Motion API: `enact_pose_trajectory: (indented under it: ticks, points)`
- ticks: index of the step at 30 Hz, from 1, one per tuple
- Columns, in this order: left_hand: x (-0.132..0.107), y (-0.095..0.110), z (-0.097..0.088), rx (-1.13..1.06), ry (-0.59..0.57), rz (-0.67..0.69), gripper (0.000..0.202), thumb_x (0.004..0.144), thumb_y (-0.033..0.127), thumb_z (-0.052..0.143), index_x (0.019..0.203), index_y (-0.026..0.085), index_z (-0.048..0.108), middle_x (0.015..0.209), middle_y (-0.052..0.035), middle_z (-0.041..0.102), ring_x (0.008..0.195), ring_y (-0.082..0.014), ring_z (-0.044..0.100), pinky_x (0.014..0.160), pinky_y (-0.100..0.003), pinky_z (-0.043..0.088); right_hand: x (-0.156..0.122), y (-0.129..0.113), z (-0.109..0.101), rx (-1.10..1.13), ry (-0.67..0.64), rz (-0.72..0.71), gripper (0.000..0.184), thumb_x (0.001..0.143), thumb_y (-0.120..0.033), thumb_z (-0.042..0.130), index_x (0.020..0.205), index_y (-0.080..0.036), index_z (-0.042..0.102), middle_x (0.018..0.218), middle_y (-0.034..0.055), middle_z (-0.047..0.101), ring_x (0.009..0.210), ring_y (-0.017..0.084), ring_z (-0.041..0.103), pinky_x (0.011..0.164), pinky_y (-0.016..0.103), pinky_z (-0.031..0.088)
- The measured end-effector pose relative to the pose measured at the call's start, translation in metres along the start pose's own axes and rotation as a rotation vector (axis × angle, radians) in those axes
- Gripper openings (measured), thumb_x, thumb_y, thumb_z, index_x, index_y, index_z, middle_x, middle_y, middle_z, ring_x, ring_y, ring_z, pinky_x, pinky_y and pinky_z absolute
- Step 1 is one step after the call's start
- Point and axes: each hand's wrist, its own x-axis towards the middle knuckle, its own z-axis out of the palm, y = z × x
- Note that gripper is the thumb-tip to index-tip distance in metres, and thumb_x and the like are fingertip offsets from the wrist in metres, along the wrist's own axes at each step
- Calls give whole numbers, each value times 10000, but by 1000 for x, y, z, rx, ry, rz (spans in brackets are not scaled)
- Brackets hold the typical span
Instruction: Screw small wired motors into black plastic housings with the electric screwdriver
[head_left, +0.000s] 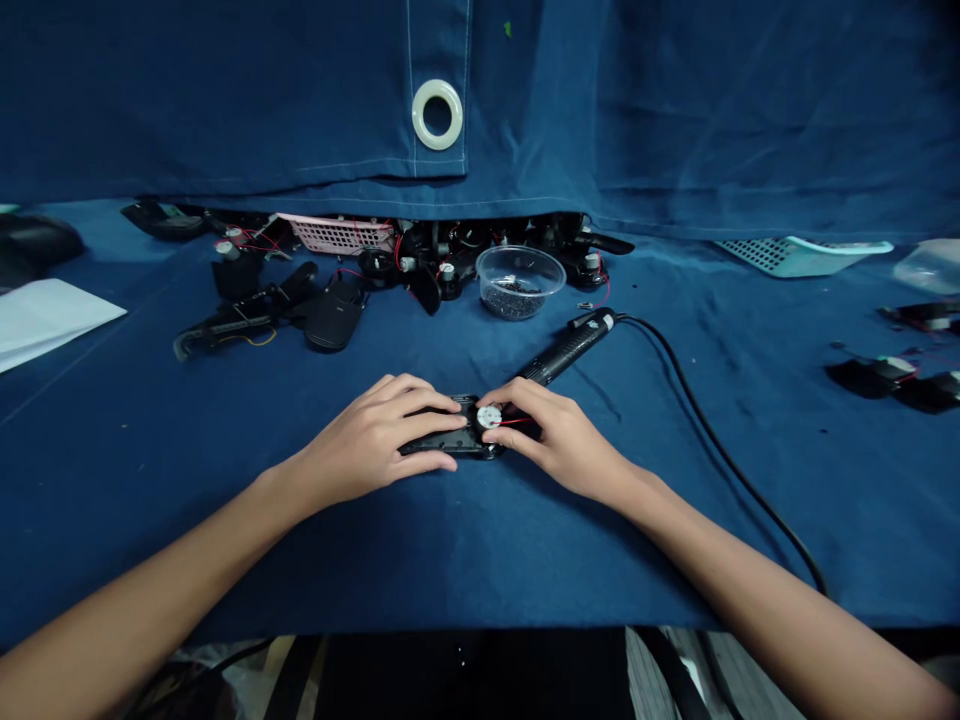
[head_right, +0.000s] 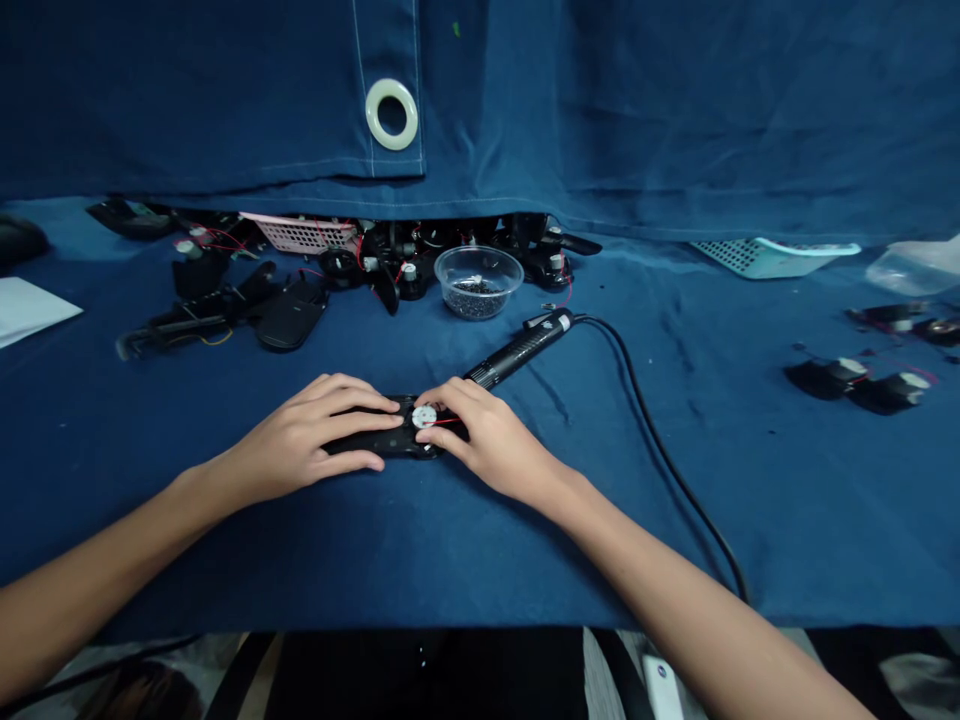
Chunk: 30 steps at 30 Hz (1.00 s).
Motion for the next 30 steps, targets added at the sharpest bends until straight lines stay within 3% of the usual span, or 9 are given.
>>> enact_pose_trajectory:
  ticks: [17,23,30]
  points:
    - [2,-2,-1,15,-95,-1,340,904,397,573,1192,221,615,1214,-50,612,1134,-202,494,967,-361,397,-1,1,1,16,-1,-4,201,908,-317,572,1084,-221,576,1047,42,617,975,177,589,893,330,474]
    - [1,-3,0,20,-93,3,343,908,394,569,1201,220,606,1223,-51,608,1145,-201,490,968,-367,400,-3,-1,1,5,-6,-25,593,823,-467,647,1338,-252,445,1298,85,508,1189,230,512,1011,420,438]
    - [-2,-3,3,71,-58,42,363,908,378,572,1224,200,589,1223,-64,623,1172,-212,502,980,-383,398,2,-3,-2,-73,-67,-50,547,816,-449,661,1288,-228,495,1232,81,566,1157,228,541,1003,423,446]
